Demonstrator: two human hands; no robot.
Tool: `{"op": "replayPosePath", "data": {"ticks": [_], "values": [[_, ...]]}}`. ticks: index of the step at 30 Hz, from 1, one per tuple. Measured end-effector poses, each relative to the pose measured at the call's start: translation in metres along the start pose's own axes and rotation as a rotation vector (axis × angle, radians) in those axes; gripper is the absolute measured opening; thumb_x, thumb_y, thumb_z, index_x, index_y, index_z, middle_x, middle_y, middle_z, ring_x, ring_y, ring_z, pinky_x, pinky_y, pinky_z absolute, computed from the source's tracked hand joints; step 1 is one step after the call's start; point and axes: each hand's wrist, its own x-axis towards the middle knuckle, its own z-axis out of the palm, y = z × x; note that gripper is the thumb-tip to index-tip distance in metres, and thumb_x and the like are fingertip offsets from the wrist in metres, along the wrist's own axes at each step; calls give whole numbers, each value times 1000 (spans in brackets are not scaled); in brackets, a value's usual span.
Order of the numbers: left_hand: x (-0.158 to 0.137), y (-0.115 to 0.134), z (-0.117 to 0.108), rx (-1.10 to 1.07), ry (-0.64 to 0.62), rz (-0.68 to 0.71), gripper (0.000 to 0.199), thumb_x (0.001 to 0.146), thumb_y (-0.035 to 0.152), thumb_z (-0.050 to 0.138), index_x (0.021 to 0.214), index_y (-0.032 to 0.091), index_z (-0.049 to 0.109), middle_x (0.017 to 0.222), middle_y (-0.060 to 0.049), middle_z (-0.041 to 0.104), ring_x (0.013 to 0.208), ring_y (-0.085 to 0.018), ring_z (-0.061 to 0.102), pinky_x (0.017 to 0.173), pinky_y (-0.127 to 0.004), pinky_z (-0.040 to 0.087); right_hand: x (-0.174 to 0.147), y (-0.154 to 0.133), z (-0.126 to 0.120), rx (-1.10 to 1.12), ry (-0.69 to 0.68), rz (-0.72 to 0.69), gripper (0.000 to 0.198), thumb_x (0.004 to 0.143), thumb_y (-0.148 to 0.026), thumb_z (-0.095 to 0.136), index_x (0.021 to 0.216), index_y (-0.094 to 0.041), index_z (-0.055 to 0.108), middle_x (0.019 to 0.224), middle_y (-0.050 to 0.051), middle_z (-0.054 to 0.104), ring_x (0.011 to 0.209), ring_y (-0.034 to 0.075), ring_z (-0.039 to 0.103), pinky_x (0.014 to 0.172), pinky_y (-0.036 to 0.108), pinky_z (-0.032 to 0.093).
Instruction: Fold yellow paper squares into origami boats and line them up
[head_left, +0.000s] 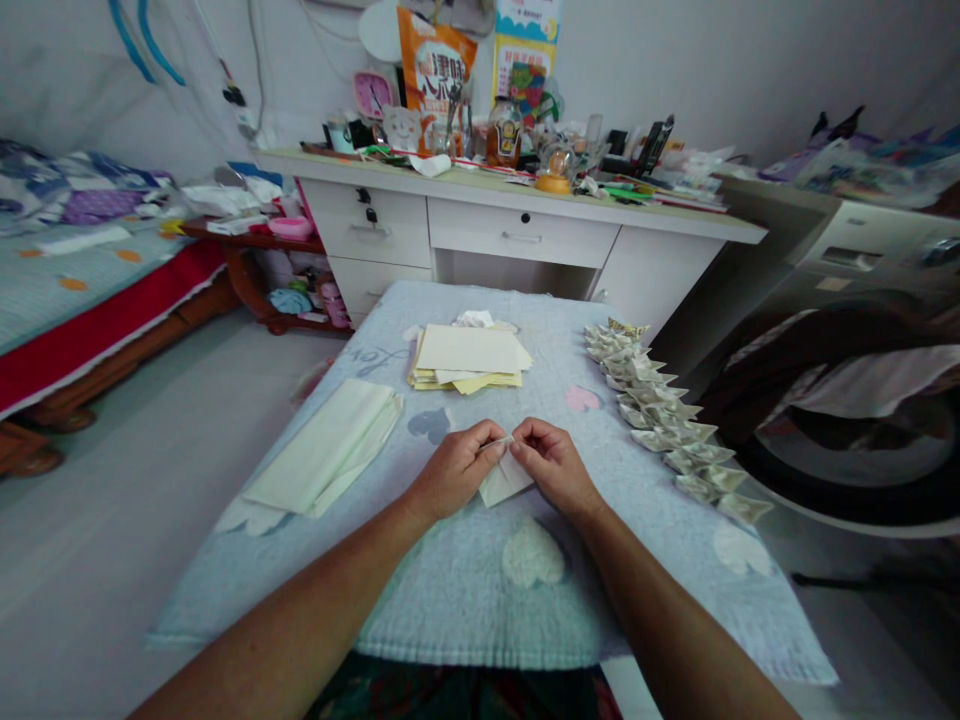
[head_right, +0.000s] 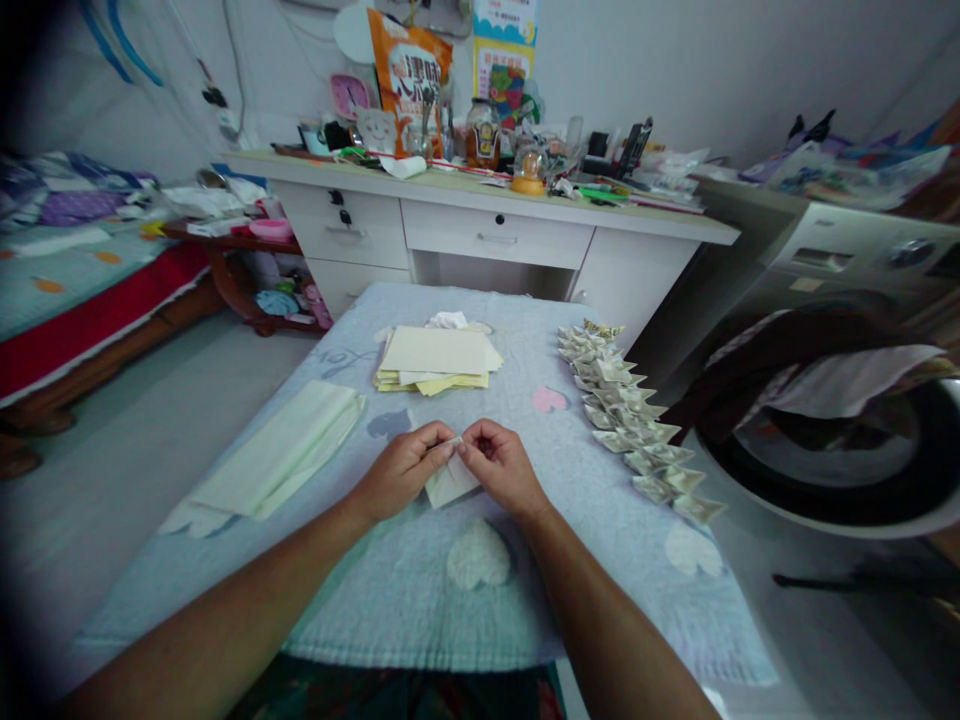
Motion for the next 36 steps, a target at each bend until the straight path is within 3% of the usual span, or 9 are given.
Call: {"op": "replayPosePath", "data": {"ticks": [18, 25, 36], "values": [[0, 1, 0, 58, -45, 21, 21, 93, 31, 43, 84, 17, 57, 70, 3, 53, 68, -12, 52, 63, -22, 37, 0, 3, -1, 75, -53, 33, 30, 80, -44, 66, 72, -18, 55, 61, -5, 43, 55, 9, 37, 51, 21, 28], [0, -1, 1, 78, -77, 23, 21, 93, 29, 43, 78, 17, 53, 66, 5, 49, 65, -11, 50, 61, -22, 35, -1, 2, -2, 1, -44, 14, 31, 82, -45, 63, 71, -17, 55, 60, -4, 44, 55, 9, 37, 51, 22, 30], [1, -6, 2, -36, -14, -54, 21, 91, 33, 47, 80, 17, 54, 67, 4, 50, 64, -10, 48, 59, -21, 35, 0, 3, -3, 22, -48, 61, 30, 87, -43, 55, 72, -17, 53, 58, -5, 40, 53, 9, 35, 49, 21, 27]]}}
